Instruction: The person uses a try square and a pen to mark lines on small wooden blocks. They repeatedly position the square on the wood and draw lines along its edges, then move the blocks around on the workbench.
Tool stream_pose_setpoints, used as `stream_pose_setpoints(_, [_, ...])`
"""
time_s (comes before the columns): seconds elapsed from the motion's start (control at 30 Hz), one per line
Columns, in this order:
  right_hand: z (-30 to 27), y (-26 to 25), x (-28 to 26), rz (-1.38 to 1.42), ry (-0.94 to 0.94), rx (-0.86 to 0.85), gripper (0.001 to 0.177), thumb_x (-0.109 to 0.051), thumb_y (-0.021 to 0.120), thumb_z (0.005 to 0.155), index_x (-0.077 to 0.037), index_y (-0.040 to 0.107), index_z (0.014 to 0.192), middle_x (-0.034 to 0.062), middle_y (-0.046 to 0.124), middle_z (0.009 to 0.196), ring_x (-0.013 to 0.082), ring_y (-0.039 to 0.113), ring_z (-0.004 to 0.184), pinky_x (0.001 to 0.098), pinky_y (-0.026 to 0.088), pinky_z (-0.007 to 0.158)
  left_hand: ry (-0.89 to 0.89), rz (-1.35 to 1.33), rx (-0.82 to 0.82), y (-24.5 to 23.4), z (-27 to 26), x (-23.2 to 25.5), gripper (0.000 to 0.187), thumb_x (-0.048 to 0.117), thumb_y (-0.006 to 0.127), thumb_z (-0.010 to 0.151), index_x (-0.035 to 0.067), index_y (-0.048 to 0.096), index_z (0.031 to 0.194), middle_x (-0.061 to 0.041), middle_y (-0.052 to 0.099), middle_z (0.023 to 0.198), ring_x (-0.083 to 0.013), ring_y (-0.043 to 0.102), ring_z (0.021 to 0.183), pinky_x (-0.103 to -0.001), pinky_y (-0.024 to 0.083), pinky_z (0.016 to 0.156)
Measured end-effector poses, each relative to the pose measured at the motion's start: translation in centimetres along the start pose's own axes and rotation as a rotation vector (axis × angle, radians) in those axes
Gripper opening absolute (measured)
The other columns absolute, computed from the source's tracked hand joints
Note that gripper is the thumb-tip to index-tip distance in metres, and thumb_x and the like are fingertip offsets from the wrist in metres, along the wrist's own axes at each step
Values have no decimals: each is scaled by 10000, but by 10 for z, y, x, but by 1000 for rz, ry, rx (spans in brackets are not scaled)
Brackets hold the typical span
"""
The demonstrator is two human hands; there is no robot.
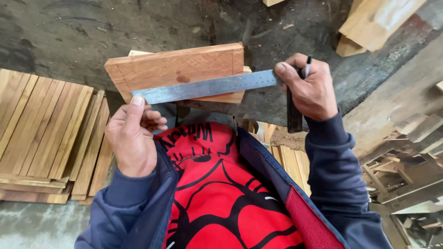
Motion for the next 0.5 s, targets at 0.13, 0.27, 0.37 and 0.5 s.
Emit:
stream_pose_setpoints(0.13, [-2,-2,-6,-33,55,-9,234,-135,585,953,-92,612,725,13,508,509,71,423,496,194,370,506,3,-17,19,4,-4,1,199,179,613,857,33,570,730,-155,620,605,-231,637,480,-298,542,398])
stream_pose_setpoints(0.27, [-2,-4,-24,-357,205,-49,317,-215,544,955,-106,543,658,-26,475,559,68,367,547,258,308,543,47,92,69,16,-10,11,238,210,583,809,58,574,626,-109,620,540,-138,557,398,-211,474,382])
stream_pose_setpoints(0.37, [-6,-3,-23,-259,215,-24,346,-148,542,1006,-64,523,671,16,470,571,77,367,532,232,287,511,134,75,-50,11,-9,17,264,194,567,833,7,601,650,-131,647,584,-136,576,443,-223,497,452])
stream_pose_setpoints(0.5, [-9,-1,-18,-256,251,-1,314,-147,534,1024,-74,522,719,3,460,579,55,355,523,202,259,485,139,1,-124,7,-6,19,262,224,568,844,23,587,677,-113,656,625,-120,606,506,-212,529,518])
Point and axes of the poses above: each hand's wrist, its own z-axis towards the middle knuckle, its own y-axis out of the palm, x = y × z, the point moved 2 cm from there along z, towards the middle knuckle
